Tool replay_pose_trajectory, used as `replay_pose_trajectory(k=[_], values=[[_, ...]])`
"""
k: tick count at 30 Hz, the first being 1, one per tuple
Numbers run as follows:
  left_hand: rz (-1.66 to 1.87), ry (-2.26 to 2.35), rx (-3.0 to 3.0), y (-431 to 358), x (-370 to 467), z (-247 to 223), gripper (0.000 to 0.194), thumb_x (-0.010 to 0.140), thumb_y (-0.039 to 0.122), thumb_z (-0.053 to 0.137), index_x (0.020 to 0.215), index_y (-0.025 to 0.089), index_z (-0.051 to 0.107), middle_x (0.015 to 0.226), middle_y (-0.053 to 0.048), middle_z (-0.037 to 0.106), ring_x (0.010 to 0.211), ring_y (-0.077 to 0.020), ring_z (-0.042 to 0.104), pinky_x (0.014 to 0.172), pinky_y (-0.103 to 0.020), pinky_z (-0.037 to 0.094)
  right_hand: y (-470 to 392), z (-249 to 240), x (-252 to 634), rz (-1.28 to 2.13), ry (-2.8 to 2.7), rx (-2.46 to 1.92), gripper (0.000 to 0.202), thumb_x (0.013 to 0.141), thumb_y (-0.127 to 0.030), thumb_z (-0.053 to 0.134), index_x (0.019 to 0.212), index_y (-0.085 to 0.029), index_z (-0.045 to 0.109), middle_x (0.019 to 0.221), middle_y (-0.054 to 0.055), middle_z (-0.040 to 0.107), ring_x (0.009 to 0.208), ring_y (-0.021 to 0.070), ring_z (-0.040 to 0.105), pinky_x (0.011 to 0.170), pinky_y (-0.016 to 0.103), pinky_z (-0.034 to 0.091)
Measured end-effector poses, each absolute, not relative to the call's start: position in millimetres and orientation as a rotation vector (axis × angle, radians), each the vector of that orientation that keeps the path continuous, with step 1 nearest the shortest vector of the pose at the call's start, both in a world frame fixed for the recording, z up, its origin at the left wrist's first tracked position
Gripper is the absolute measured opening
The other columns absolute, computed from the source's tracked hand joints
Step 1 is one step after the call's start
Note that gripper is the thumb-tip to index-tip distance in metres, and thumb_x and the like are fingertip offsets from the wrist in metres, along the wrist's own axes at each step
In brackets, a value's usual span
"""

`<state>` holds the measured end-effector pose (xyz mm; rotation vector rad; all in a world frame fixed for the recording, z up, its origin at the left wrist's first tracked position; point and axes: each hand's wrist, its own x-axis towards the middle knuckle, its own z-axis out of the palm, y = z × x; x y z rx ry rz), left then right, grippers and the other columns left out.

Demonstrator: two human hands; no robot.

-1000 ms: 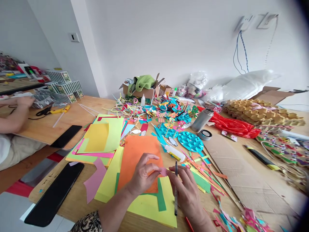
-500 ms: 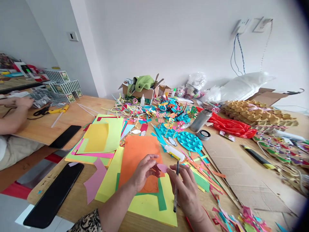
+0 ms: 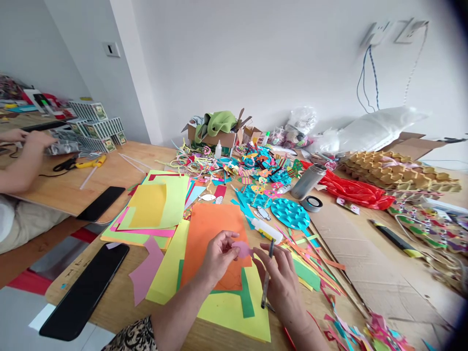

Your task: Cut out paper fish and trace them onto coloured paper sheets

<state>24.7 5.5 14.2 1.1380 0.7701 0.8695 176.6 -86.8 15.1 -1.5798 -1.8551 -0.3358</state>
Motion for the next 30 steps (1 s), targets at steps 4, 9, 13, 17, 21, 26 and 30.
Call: replay_pose_trajectory(k=[4,9,13,17,21,26,30], values=[[0.855,0.754,1.147,6,25,11,0.034,0.072,0.031,0.068,0.100,0.014,0.058,0.066,0.002,0.057,0.059,-0.0119,0.054,0.061,-0.026,0.044,-88,13,175,-0.313,-1.932,-1.563,0.033,0.091,-0.008,0.050,0.119,-0.024,0.056,0.116,0.013,0.055,0.108,0.0283,0.051,0.084,0.046,0.047],[0.831,0.746,1.119,4,25,14,0.039,0.073,0.039,0.070,0.100,0.014,0.058,0.067,0.000,0.059,0.059,-0.0124,0.055,0.060,-0.026,0.044,-87,14,173,-0.259,-1.895,-1.532,0.031,0.090,-0.007,0.051,0.114,-0.025,0.060,0.109,0.011,0.058,0.102,0.0260,0.053,0.081,0.042,0.047],[0.808,0.719,1.053,2,24,21,0.045,0.078,0.051,0.063,0.101,0.013,0.057,0.071,-0.003,0.063,0.061,-0.0129,0.056,0.063,-0.028,0.046,-84,13,172,-0.191,-1.764,-1.518,0.019,0.090,-0.011,0.052,0.101,-0.022,0.063,0.097,0.008,0.063,0.089,0.0218,0.058,0.077,0.038,0.048],[0.784,0.755,1.100,4,24,21,0.050,0.074,0.054,0.066,0.101,0.013,0.059,0.064,0.002,0.055,0.056,-0.0108,0.051,0.055,-0.024,0.041,-81,13,173,0.003,-1.528,-1.569,0.010,0.090,-0.023,0.055,0.087,-0.020,0.064,0.081,0.005,0.067,0.075,0.0197,0.061,0.070,0.032,0.049],[0.731,0.801,1.195,6,25,15,0.043,0.068,0.051,0.072,0.087,0.014,0.062,0.058,0.006,0.044,0.049,-0.0066,0.038,0.046,-0.020,0.030,-80,16,174,0.363,-1.288,-1.701,0.024,0.085,-0.043,0.059,0.080,-0.020,0.067,0.074,0.004,0.069,0.067,0.0206,0.064,0.061,0.029,0.049],[0.681,0.829,1.211,5,25,15,0.037,0.070,0.049,0.067,0.063,0.017,0.052,0.046,0.008,0.036,0.042,-0.0057,0.030,0.044,-0.022,0.022,-78,16,170,0.611,-1.097,-1.674,0.036,0.075,-0.056,0.066,0.076,-0.021,0.069,0.067,0.002,0.069,0.066,0.0214,0.064,0.060,0.028,0.049],[0.675,0.838,1.212,6,25,17,0.036,0.069,0.047,0.066,0.061,0.018,0.048,0.044,0.009,0.034,0.042,-0.0057,0.029,0.044,-0.022,0.021,-76,10,169,0.720,-0.967,-1.611,0.039,0.072,-0.057,0.068,0.084,-0.020,0.067,0.074,0.004,0.071,0.070,0.0220,0.065,0.063,0.030,0.051]])
